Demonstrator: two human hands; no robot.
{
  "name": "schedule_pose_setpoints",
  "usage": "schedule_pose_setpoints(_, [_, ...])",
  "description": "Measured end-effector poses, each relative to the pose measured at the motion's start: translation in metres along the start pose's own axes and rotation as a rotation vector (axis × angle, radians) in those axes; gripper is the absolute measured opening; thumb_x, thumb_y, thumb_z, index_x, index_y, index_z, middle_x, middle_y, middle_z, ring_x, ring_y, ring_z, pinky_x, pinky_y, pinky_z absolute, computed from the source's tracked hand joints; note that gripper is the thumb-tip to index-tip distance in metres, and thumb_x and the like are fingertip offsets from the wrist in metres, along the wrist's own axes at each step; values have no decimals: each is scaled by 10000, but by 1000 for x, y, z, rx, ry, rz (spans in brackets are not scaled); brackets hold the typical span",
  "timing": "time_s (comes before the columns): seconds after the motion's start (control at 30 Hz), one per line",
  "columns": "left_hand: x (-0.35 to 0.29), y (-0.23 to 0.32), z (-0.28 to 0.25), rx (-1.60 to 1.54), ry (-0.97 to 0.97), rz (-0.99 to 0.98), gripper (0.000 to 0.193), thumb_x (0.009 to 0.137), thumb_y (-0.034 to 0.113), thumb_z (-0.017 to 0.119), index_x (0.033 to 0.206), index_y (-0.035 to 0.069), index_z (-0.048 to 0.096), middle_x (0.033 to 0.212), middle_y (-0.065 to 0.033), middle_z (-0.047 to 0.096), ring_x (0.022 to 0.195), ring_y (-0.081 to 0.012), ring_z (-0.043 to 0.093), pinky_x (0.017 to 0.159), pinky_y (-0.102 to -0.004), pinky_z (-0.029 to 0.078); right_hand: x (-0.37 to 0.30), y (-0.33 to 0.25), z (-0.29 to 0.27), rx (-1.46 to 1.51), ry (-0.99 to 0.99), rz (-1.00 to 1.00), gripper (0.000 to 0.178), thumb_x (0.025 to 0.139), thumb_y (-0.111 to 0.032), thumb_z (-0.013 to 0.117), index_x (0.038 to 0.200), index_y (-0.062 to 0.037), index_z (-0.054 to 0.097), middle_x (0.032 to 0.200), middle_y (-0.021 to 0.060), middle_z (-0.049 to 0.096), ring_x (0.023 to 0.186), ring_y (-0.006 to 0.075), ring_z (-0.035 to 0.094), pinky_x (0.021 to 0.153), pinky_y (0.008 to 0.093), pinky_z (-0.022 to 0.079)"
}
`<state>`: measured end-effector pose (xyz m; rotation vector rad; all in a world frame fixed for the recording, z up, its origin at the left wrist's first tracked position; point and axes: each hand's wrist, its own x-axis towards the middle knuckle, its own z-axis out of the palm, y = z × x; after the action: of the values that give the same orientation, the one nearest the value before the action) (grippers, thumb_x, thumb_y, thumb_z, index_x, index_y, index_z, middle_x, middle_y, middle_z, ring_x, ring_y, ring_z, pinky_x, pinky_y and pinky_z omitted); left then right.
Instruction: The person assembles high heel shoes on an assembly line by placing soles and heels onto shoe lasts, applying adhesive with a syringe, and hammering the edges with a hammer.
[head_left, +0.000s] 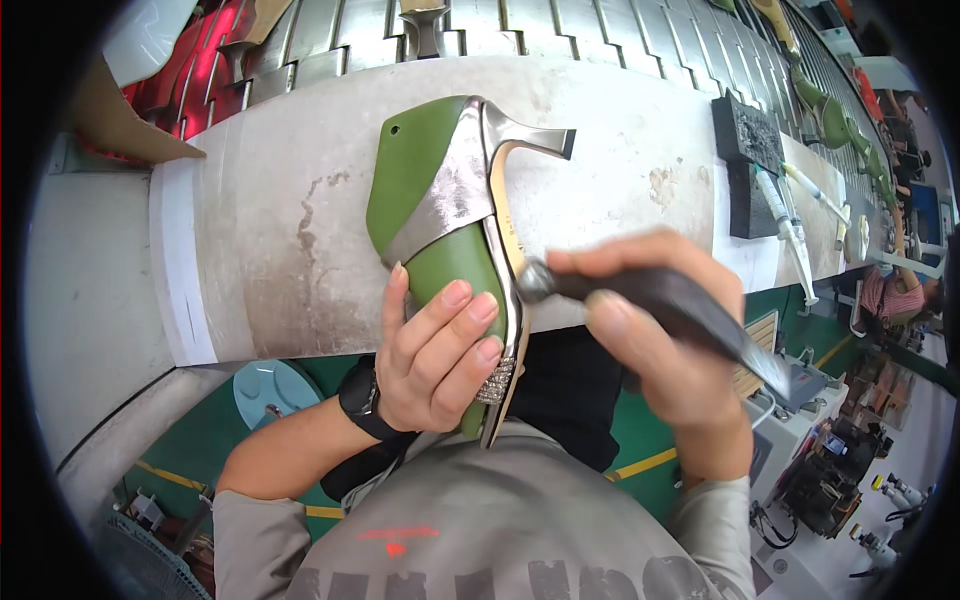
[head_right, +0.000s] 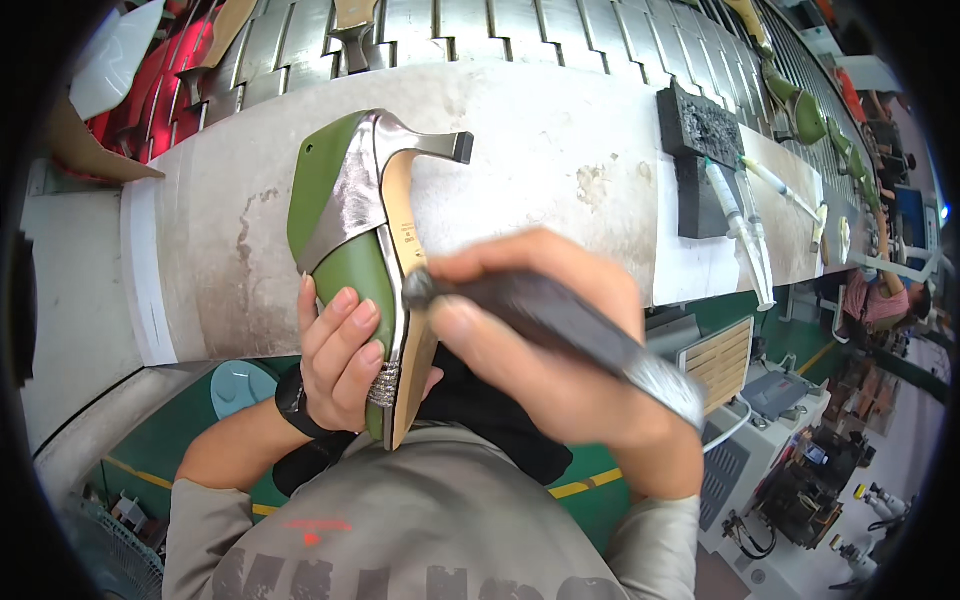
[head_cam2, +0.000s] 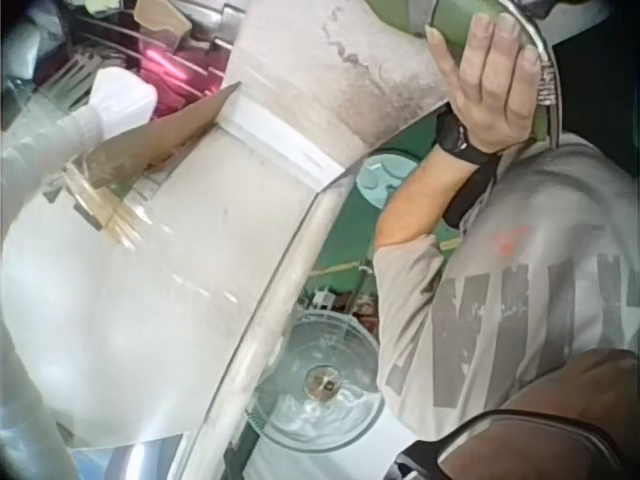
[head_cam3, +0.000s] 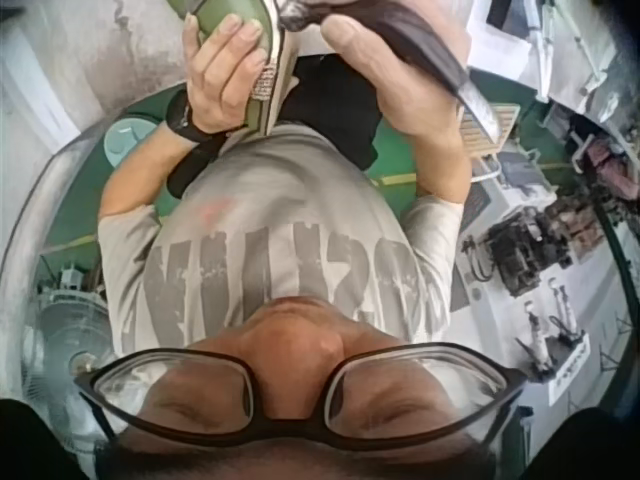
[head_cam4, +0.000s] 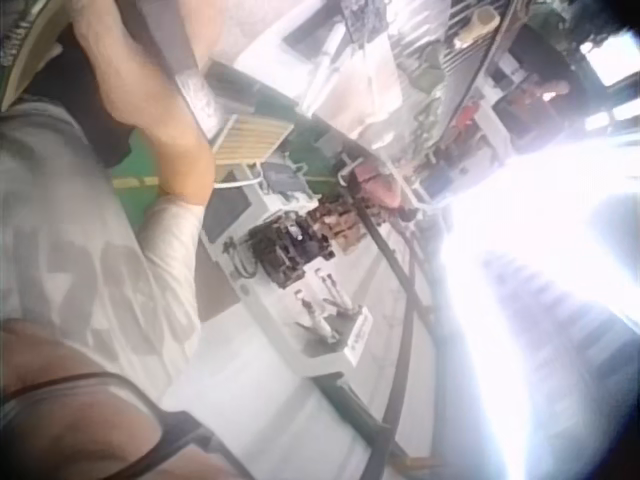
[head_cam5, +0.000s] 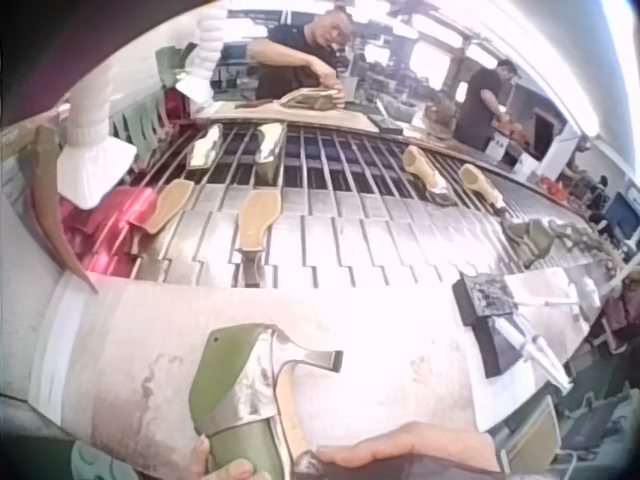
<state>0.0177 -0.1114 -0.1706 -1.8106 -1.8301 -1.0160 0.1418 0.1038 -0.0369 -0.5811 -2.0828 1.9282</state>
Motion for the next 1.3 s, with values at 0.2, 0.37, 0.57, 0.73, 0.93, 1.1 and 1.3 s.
schedule_pose_setpoints(0.2, [5,10,7,-81,126,-96,333,1034,88,653,1350,79,547,1404,-163,649,1340,-347,621,1197,-738,368,-39,1,-3,64,-37,-17,299,950,-81,781,1185,77,684,1220,234,774,1131,242,749,997,372,589])
schedule_pose_setpoints(0.37, [3,14,7,-93,131,-126,345,1032,105,666,1355,90,547,1405,-143,649,1338,-334,624,1198,-753,355,-10,-8,-2,123,-105,141,225,950,15,733,1164,80,708,1126,174,792,1003,158,746,904,298,589])
schedule_pose_setpoints(0.57, [6,14,15,-78,160,-126,312,1044,164,667,1331,120,553,1390,-92,664,1338,-292,624,1211,-742,357,30,-1,-10,2,-137,107,202,956,-26,734,1127,79,716,1033,143,800,929,118,729,833,265,577])
schedule_pose_setpoints(0.73, [6,18,13,-110,131,-169,321,1029,188,687,1323,166,560,1374,-32,668,1341,-243,619,1237,-737,331,35,10,5,34,24,81,211,957,-24,730,1137,80,693,1098,176,801,979,134,730,881,287,582])
schedule_pose_setpoints(0.93, [3,15,11,-137,108,-148,347,1013,215,715,1323,179,562,1364,11,666,1351,-214,615,1259,-742,280,47,5,8,39,31,104,199,941,-26,736,1109,74,701,1062,180,798,993,170,746,894,313,593])
schedule_pose_setpoints(1.1, [5,17,7,-165,90,-160,341,1022,225,699,1329,181,558,1367,8,673,1348,-205,614,1259,-746,269,107,-33,-10,-279,-342,322,240,829,-96,734,991,81,727,1005,216,804,942,237,772,888,348,606])
schedule_pose_setpoints(1.3, [27,-7,-30,-228,-159,-101,378,978,199,721,1343,164,630,1412,-17,671,1347,-221,615,1237,-609,382,67,-10,-3,-278,-219,61,141,927,-89,783,1002,22,737,855,81,761,753,95,685,678,275,544])
